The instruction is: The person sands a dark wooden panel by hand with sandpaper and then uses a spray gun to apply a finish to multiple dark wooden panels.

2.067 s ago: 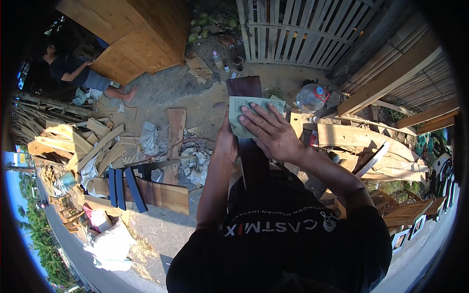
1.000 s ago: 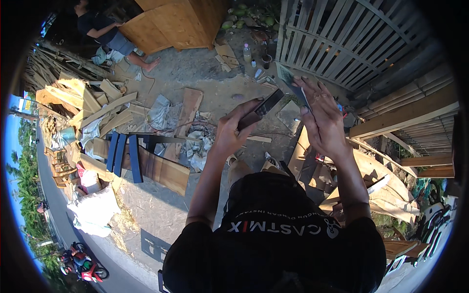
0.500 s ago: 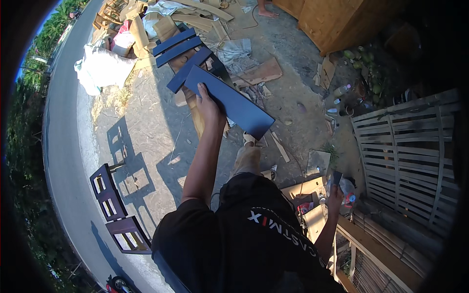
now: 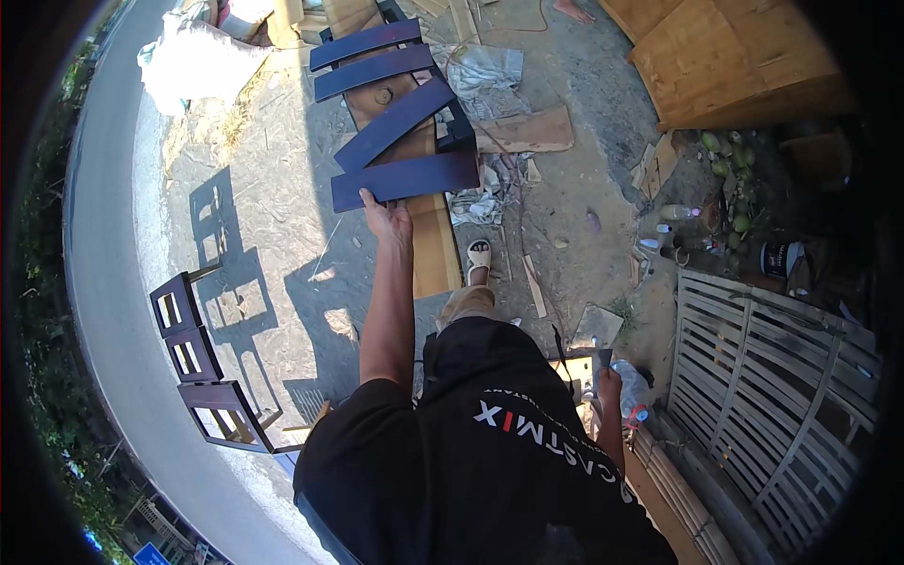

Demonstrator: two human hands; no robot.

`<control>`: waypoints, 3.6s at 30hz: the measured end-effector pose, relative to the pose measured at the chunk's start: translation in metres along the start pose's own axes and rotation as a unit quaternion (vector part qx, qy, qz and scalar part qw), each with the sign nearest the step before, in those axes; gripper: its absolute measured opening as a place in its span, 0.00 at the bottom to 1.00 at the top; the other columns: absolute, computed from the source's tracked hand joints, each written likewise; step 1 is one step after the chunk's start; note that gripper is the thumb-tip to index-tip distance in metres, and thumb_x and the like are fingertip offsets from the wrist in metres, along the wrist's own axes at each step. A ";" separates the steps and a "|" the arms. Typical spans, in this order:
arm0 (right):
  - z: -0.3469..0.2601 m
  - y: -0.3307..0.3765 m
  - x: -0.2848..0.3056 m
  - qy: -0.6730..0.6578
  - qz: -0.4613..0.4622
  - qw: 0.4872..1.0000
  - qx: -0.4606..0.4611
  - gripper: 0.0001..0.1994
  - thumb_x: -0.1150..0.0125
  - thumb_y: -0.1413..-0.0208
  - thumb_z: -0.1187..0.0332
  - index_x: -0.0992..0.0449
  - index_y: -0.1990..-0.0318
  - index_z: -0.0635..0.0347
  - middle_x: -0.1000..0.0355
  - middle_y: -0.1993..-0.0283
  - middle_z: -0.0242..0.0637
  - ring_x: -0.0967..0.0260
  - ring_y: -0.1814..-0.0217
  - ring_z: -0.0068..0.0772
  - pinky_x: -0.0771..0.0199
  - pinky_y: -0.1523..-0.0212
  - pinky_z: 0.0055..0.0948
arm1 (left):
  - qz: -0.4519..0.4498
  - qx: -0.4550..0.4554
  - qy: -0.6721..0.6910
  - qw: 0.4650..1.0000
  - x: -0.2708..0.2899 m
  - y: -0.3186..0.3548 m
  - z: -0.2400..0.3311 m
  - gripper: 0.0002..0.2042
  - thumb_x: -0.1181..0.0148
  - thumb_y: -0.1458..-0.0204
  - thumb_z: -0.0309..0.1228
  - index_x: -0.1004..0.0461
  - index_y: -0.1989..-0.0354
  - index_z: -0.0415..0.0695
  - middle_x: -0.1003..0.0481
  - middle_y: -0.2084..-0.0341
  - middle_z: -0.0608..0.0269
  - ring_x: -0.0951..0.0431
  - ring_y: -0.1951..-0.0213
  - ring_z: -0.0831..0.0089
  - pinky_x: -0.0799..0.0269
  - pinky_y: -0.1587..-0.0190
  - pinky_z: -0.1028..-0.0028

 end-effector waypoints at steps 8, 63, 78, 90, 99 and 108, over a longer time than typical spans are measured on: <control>-0.049 -0.060 0.000 0.021 -0.082 0.995 -0.055 0.19 0.51 0.35 0.57 0.24 0.64 0.67 0.26 0.70 0.56 0.26 0.64 0.56 0.30 0.62 0.51 | 0.011 0.004 -0.130 0.991 0.018 0.005 0.007 0.23 0.42 0.31 0.37 0.37 0.36 0.36 0.27 0.44 0.47 0.19 0.47 0.50 0.16 0.51 0.53; 0.586 0.384 -0.485 -0.545 0.673 -0.126 -0.483 0.12 0.29 0.44 0.72 0.18 0.56 0.69 0.19 0.61 0.40 0.22 0.61 0.32 0.24 0.57 0.31 | -0.354 0.079 -0.743 -0.562 0.277 0.317 -0.245 0.59 0.29 0.51 0.61 0.59 0.20 0.43 0.32 0.37 0.26 0.26 0.37 0.39 0.29 0.36 0.55; 0.621 0.407 -0.542 -0.556 0.640 -0.163 -0.504 0.20 0.41 0.32 0.55 0.22 0.44 0.61 0.20 0.52 0.36 0.21 0.51 0.31 0.25 0.60 0.32 | -0.361 0.033 -0.700 -0.615 0.293 0.373 -0.270 0.54 0.27 0.49 0.53 0.54 0.21 0.44 0.22 0.46 0.32 0.18 0.46 0.44 0.22 0.43 0.57; 0.518 0.197 -0.503 -0.658 0.505 0.217 -0.515 0.43 0.25 0.52 0.44 0.28 0.35 0.68 0.22 0.42 0.53 0.24 0.39 0.48 0.27 0.38 0.41 | -0.380 0.019 -0.668 -0.640 0.291 0.365 -0.286 0.53 0.29 0.50 0.57 0.50 0.22 0.44 0.23 0.46 0.29 0.19 0.45 0.41 0.23 0.43 0.54; 0.562 0.198 -0.478 -0.516 0.442 0.312 -0.663 0.21 0.36 0.41 0.50 0.18 0.57 0.62 0.18 0.59 0.55 0.20 0.53 0.57 0.24 0.50 0.48 | -0.422 0.019 -0.675 -0.605 0.292 0.355 -0.281 0.49 0.29 0.49 0.56 0.44 0.25 0.41 0.23 0.47 0.31 0.21 0.45 0.37 0.24 0.43 0.53; 0.344 0.219 -0.294 -0.368 0.496 0.611 -0.495 0.15 0.34 0.44 0.65 0.21 0.52 0.63 0.22 0.58 0.55 0.23 0.55 0.64 0.23 0.58 0.54 | -0.817 0.010 -0.509 -0.271 0.344 0.525 -0.358 0.36 0.29 0.44 0.36 0.38 0.29 0.36 0.34 0.33 0.39 0.34 0.31 0.42 0.36 0.31 0.54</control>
Point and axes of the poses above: each hand's wrist, its own y-axis away from the middle knuckle, its own x-axis out of the back of the hand, z = x × y, the point moved 2 cm from there along -y, towards the middle knuckle
